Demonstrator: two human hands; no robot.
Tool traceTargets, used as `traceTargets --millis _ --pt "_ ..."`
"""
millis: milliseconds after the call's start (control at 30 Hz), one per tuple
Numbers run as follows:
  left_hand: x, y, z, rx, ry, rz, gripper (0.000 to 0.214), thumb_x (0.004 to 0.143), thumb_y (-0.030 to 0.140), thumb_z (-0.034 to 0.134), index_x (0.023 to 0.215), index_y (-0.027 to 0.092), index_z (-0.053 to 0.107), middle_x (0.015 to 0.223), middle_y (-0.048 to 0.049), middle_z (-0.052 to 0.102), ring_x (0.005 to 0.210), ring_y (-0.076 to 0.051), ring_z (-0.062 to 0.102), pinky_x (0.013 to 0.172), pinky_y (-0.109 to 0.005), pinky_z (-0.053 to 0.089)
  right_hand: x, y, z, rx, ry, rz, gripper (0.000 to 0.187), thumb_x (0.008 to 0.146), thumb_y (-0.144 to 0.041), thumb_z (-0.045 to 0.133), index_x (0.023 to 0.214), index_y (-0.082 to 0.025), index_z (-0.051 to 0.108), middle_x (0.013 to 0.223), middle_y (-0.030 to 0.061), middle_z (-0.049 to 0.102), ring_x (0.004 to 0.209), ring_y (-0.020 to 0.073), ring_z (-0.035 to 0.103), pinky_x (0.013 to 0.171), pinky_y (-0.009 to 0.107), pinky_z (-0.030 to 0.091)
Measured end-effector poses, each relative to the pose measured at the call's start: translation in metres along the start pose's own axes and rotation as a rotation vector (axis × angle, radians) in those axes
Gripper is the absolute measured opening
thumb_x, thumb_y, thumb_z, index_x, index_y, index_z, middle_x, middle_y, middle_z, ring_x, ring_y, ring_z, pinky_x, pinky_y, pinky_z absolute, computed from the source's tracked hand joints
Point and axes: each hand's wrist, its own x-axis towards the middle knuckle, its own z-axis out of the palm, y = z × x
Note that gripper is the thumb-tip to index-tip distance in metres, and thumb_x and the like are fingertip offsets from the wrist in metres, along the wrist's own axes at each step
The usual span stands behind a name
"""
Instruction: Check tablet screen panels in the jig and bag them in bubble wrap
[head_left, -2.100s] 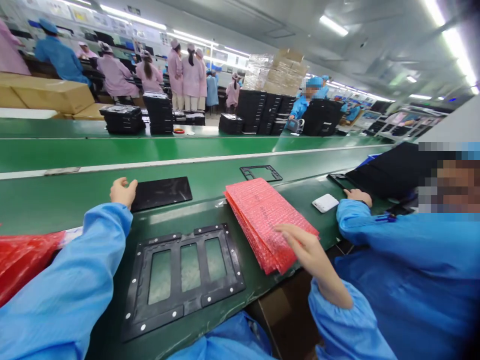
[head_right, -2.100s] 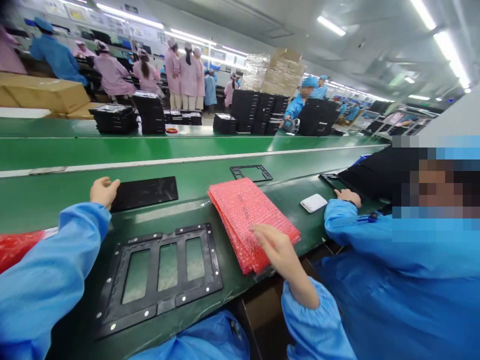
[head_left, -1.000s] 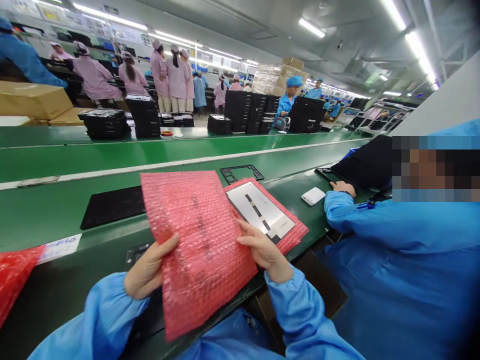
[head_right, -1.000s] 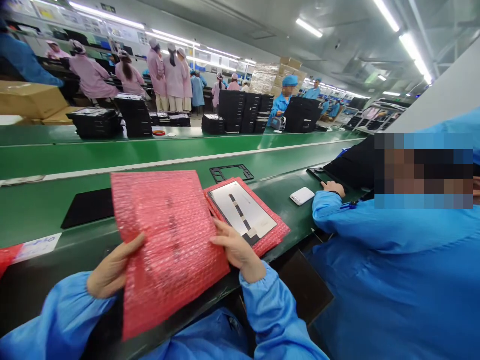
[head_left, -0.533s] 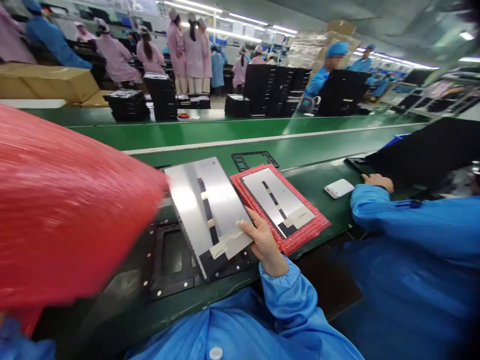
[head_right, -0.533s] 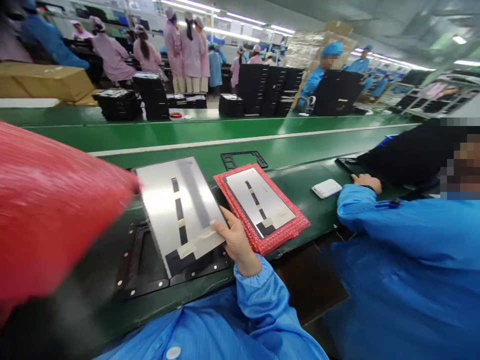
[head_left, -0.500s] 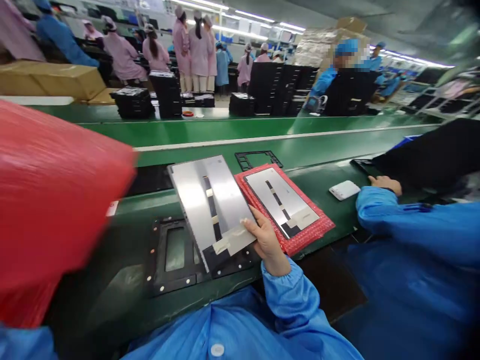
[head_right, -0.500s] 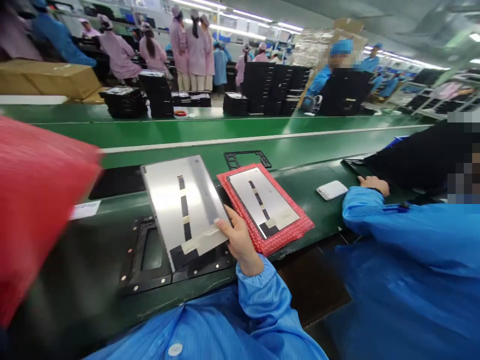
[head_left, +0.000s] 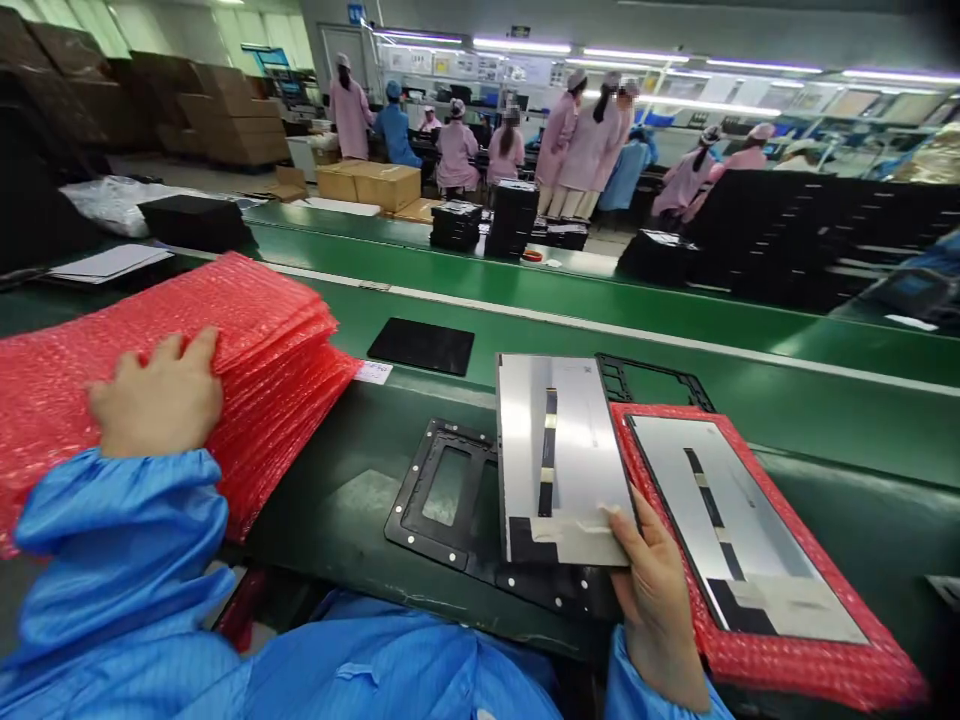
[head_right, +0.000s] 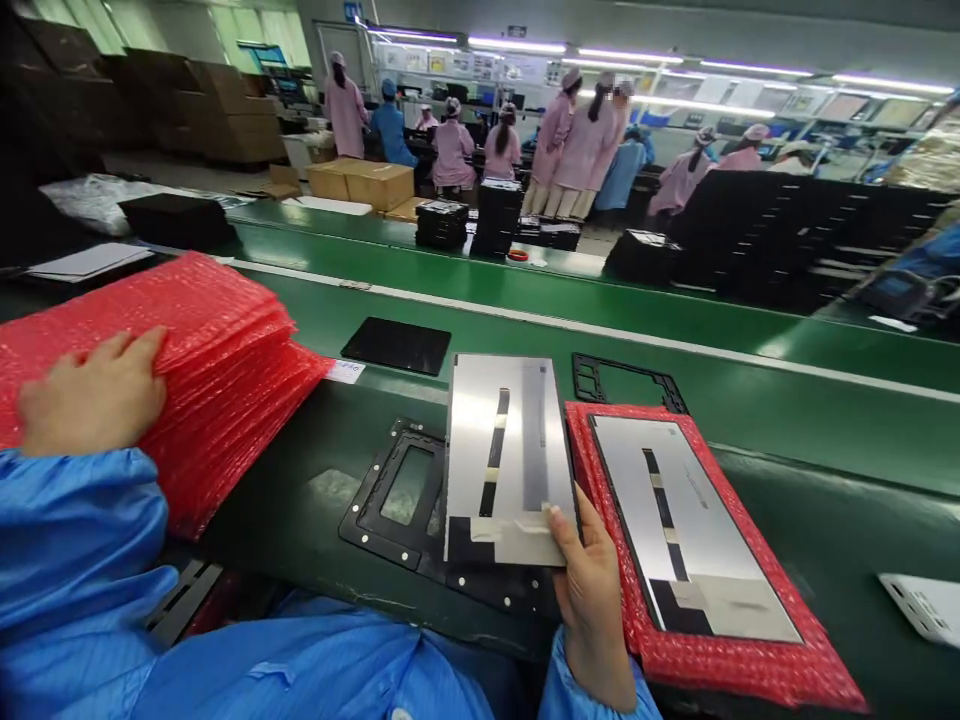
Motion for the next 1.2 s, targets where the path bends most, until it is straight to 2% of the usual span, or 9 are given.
traceTargets --millis 167,233,400,600,700,800,867,1033,1200 --pt "-0.02 0.027 0.01 0.012 0.345 0.153 0.078 0.086 0.061 0.047 0.148 0.015 0.035 0.153 -0.021 0.035 0.141 -0.044 0.023 0.109 -0.068 0.016 -0.005 -0.004 0.001 0.007 -0.066 0.085 0.062 0.074 -0.042 0.075 0.132 -0.028 0.058 0.11 0.0079 0.074 0.084 0.0281 0.073 0.07 0.04 0.061" --pt "-0.034 0.043 0.018 -0.159 0.321 0.295 0.07 0.087 0.057 0.049 0.146 0.02 0.04 0.152 -0.0143 0.04 0.14 -0.035 0.031 0.115 -0.052 0.022 -0.009 -0.008 0.008 0.06 -0.131 0.156 0.059 0.073 -0.037 0.077 0.129 -0.027 0.061 0.111 0.0079 0.074 0.08 0.0258 0.072 0.066 0.037 0.06" --pt "-0.043 0.083 0.05 -0.733 -0.475 0.494 0.076 0.072 0.052 0.071 0.141 0.03 0.047 0.136 -0.0067 0.059 0.125 -0.033 0.053 0.109 -0.044 0.037 -0.022 -0.001 0.027 0.258 -0.309 0.368 0.055 0.069 -0.028 0.08 0.123 -0.028 0.065 0.1 0.0048 0.076 0.065 0.0155 0.07 0.06 0.026 0.055" --pt "-0.035 0.12 0.069 -1.318 -1.045 0.498 0.072 0.058 0.059 0.079 0.124 0.033 0.064 0.123 -0.0102 0.067 0.115 -0.034 0.062 0.099 -0.049 0.046 -0.022 0.022 0.036 0.313 -0.406 0.544 0.024 0.065 -0.029 0.079 0.085 -0.016 0.075 0.083 0.0079 0.076 0.064 0.0167 0.07 0.058 0.024 0.053" --pt "-0.032 0.133 0.08 -1.133 -1.096 0.423 0.042 0.051 0.051 0.085 0.081 0.023 0.076 0.084 -0.0083 0.076 0.088 -0.033 0.07 0.084 -0.045 0.054 -0.015 0.017 0.033 0.412 -0.641 0.685 0.045 0.073 -0.055 0.066 0.089 -0.014 0.073 0.076 0.0099 0.075 0.044 0.0131 0.061 0.036 0.019 0.041" --pt "-0.03 0.142 0.087 -1.151 -0.989 0.255 0.033 0.063 0.051 0.079 0.074 0.02 0.074 0.073 -0.0041 0.074 0.075 -0.027 0.07 0.071 -0.037 0.057 -0.007 0.009 0.031 0.349 -0.947 0.779 0.077 0.074 -0.076 0.046 0.083 -0.005 0.073 0.076 0.0198 0.074 0.047 0.0189 0.065 0.036 0.023 0.044" --pt "-0.031 0.147 0.089 -1.204 -1.043 0.152 0.033 0.069 0.05 0.076 0.079 0.019 0.075 0.077 -0.0049 0.075 0.074 -0.026 0.07 0.068 -0.034 0.057 0.0 0.008 0.033 0.326 -0.875 0.702 0.074 0.078 -0.073 0.045 0.09 -0.006 0.073 0.089 0.0214 0.075 0.062 0.0243 0.071 0.045 0.026 0.051" --pt "-0.035 0.16 0.084 -1.23 -1.047 0.098 0.033 0.069 0.05 0.076 0.08 0.018 0.075 0.077 -0.0061 0.076 0.078 -0.028 0.072 0.069 -0.034 0.057 0.018 0.009 0.045 0.545 -0.271 0.279 0.052 0.085 -0.066 0.049 0.105 -0.023 0.071 0.099 0.007 0.076 0.094 0.0268 0.071 0.075 0.042 0.059" --pt "-0.023 0.174 0.09 -1.142 -1.084 0.095 0.041 0.07 0.057 0.072 0.081 0.018 0.075 0.078 -0.0067 0.077 0.075 -0.027 0.072 0.065 -0.032 0.056 0.027 0.006 0.051 0.53 -0.153 0.181 0.036 0.074 -0.039 0.077 0.105 -0.02 0.071 0.099 0.0058 0.076 0.106 0.0271 0.067 0.095 0.044 0.052"
